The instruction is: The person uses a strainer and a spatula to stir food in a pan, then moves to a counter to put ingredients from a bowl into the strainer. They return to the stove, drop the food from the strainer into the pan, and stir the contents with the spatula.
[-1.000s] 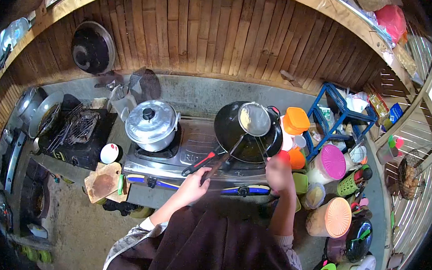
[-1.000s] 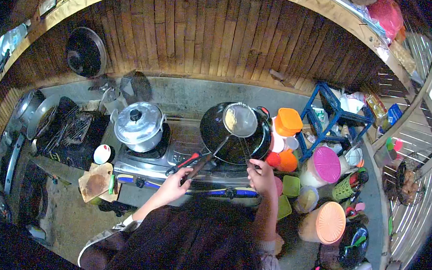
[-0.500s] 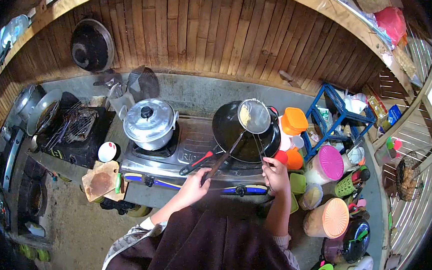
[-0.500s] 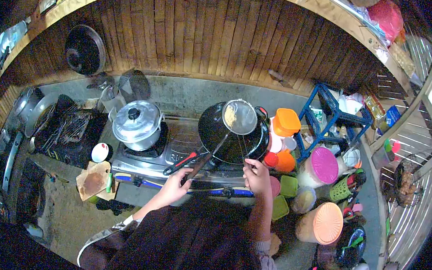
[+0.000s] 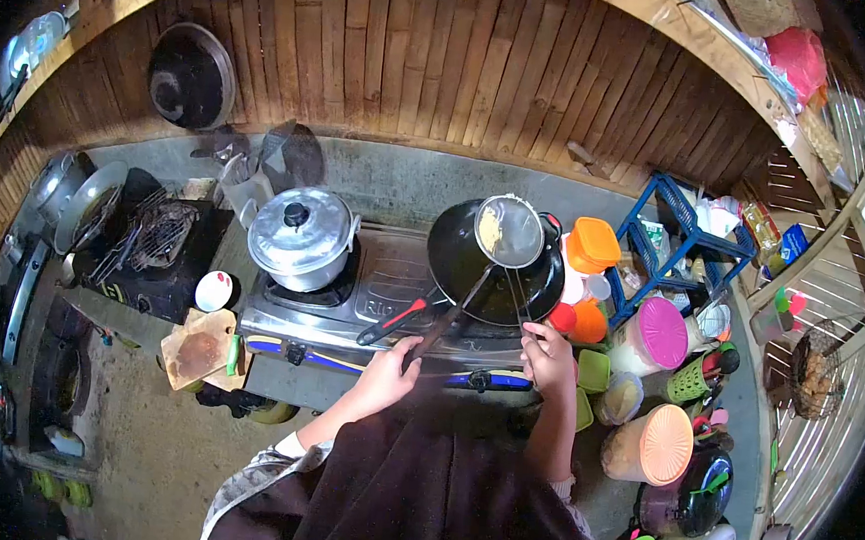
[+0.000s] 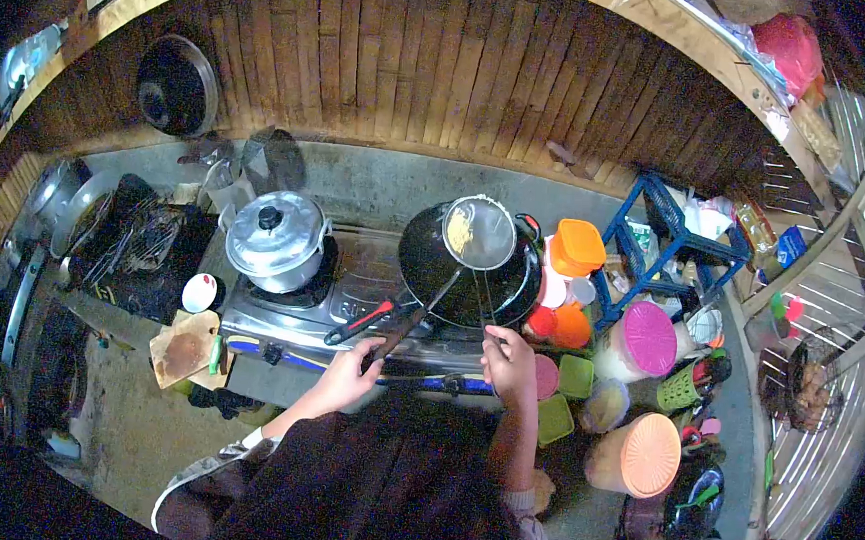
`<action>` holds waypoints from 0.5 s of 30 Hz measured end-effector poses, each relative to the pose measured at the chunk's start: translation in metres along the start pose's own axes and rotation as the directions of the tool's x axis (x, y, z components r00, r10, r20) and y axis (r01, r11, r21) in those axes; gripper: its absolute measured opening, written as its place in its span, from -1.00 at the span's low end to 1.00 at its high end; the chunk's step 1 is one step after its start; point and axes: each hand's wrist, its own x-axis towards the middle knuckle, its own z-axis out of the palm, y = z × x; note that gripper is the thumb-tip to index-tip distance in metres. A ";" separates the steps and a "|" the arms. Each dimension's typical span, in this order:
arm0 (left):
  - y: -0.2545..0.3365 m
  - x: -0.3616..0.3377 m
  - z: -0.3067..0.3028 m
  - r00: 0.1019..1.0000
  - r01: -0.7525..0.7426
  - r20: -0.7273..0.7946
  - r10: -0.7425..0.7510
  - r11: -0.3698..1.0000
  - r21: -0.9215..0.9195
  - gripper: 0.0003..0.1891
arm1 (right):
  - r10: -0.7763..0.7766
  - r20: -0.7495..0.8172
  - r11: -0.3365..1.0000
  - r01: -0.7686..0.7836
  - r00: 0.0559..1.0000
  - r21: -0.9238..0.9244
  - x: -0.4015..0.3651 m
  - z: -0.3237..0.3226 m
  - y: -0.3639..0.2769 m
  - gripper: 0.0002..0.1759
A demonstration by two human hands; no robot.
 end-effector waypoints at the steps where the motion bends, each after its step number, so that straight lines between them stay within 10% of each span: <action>1: 0.004 0.000 -0.001 1.000 0.018 0.006 -0.018 1.000 0.008 -0.65 | -0.011 -0.009 1.000 0.011 1.000 -0.022 0.000 -0.001 -0.005 -0.68; 15: 0.015 -0.002 0.002 0.999 0.051 0.004 -0.051 0.999 0.015 -0.66 | 0.015 0.045 0.999 -0.017 0.999 0.047 0.006 -0.012 0.007 -0.70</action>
